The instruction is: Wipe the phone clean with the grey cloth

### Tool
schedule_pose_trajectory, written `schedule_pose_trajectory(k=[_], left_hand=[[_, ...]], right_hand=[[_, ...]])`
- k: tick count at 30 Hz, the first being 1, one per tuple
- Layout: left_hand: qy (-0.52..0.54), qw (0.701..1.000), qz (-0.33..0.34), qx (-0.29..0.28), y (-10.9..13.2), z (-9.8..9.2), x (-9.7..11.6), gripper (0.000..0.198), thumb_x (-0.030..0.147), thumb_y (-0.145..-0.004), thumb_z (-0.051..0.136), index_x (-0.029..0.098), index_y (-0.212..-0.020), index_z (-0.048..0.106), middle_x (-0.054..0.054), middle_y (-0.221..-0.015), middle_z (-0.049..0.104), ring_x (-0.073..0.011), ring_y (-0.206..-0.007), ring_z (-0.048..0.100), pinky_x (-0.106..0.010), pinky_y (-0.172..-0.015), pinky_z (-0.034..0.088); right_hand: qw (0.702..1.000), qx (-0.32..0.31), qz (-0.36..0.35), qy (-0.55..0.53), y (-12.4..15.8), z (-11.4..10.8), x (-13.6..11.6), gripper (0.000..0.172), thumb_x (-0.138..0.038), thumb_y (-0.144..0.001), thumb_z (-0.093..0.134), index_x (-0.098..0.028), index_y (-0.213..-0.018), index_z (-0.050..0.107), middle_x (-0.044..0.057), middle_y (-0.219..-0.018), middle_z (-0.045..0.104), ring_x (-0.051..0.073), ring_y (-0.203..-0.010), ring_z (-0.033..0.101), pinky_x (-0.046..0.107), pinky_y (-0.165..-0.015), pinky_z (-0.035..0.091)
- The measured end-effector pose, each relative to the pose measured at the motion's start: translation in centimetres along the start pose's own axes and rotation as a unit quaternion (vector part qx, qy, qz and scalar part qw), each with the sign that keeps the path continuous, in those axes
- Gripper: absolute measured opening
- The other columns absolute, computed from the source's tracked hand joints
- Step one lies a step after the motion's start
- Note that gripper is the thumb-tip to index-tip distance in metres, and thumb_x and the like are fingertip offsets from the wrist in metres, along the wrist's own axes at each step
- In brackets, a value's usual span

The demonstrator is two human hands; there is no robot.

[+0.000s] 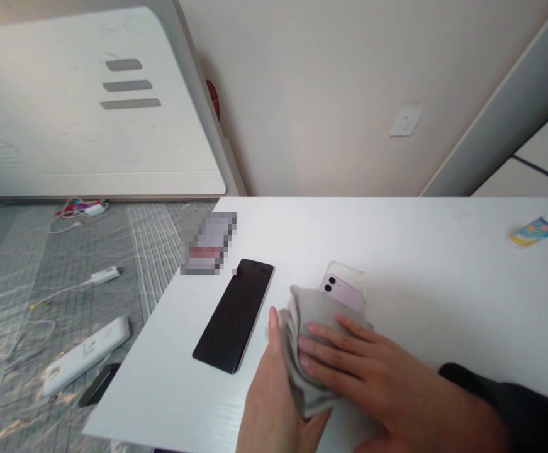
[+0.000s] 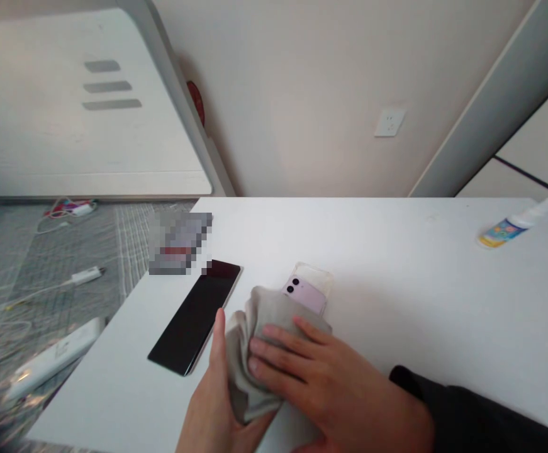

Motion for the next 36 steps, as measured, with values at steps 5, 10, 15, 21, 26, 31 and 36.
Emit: schedule_pose_trajectory(k=[5,10,15,21,26,31,36], left_hand=[[0.006,1.000,-0.020,0.006,0.1,0.0,-0.4,0.119,0.040,-0.082,0.078,0.026,-0.166,-0.006,-0.021,-0.150,0.058,-0.0360,-0.129,0.065,-0.052,-0.098,0.060],[-0.006,0.999,-0.026,-0.025,-0.1,-0.3,-0.2,0.118,0.036,-0.084,0.076,0.023,-0.166,-0.008,-0.023,-0.157,0.050,-0.0361,-0.136,0.060,-0.050,-0.101,0.058],[-0.025,0.999,-0.029,-0.010,-0.2,-0.7,-0.1,0.115,0.042,-0.087,0.074,0.026,-0.166,-0.008,-0.017,-0.148,0.061,-0.0338,-0.129,0.066,-0.051,-0.099,0.059],[-0.016,0.999,-0.014,-0.024,-0.1,-0.4,-0.4,0.118,0.030,-0.082,0.075,0.023,-0.166,-0.008,-0.019,-0.150,0.059,-0.0334,-0.124,0.069,-0.044,-0.094,0.062],[-0.017,0.999,-0.038,-0.019,0.0,-0.4,-0.3,0.117,0.036,-0.086,0.075,0.027,-0.166,-0.010,-0.017,-0.148,0.061,-0.0333,-0.127,0.067,-0.050,-0.100,0.059],[-0.010,0.999,-0.049,-0.017,0.1,-0.2,-0.2,0.117,0.032,-0.084,0.075,0.029,-0.166,-0.009,-0.019,-0.152,0.058,-0.0367,-0.128,0.066,-0.055,-0.099,0.059],[-0.012,1.000,-0.026,-0.007,0.0,-0.2,-0.1,0.120,0.037,-0.082,0.077,0.028,-0.166,-0.008,-0.022,-0.155,0.053,-0.0384,-0.134,0.061,-0.056,-0.101,0.058]], right_hand=[[0.991,0.060,0.111,0.041,0.5,-1.0,1.8,0.089,-0.072,-0.099,0.048,-0.019,-0.166,0.025,0.010,-0.169,0.030,0.028,-0.158,0.027,0.053,-0.133,0.009],[0.999,0.006,0.002,-0.033,0.1,-0.3,0.1,0.089,-0.071,-0.099,0.051,-0.021,-0.167,0.022,0.006,-0.169,0.032,0.023,-0.158,0.027,0.046,-0.133,0.011],[0.988,0.061,0.138,0.012,0.6,-1.0,2.5,0.092,-0.075,-0.095,0.054,-0.022,-0.166,0.028,0.012,-0.170,0.028,0.032,-0.159,0.024,0.058,-0.131,0.013],[0.998,0.011,0.048,-0.032,0.6,-0.5,1.5,0.089,-0.072,-0.097,0.054,-0.026,-0.167,0.023,0.006,-0.170,0.030,0.026,-0.158,0.026,0.052,-0.133,0.009],[0.998,0.023,0.060,-0.016,1.0,-0.6,1.3,0.096,-0.070,-0.095,0.059,-0.020,-0.167,0.022,0.012,-0.169,0.030,0.031,-0.157,0.028,0.054,-0.132,0.014],[0.996,0.032,0.085,-0.005,1.5,-0.7,1.7,0.088,-0.069,-0.099,0.054,-0.022,-0.167,0.023,0.010,-0.169,0.031,0.027,-0.158,0.028,0.052,-0.133,0.008],[0.998,0.007,0.044,-0.039,0.6,-0.6,0.6,0.100,-0.077,-0.091,0.058,-0.021,-0.167,0.023,0.011,-0.168,0.032,0.029,-0.157,0.030,0.052,-0.133,0.012]])
Point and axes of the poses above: each hand's wrist, its own y-axis away from the middle knuckle, its own z-axis out of the palm, x = y × z, the point moved 6 cm from there along -y, towards the middle knuckle
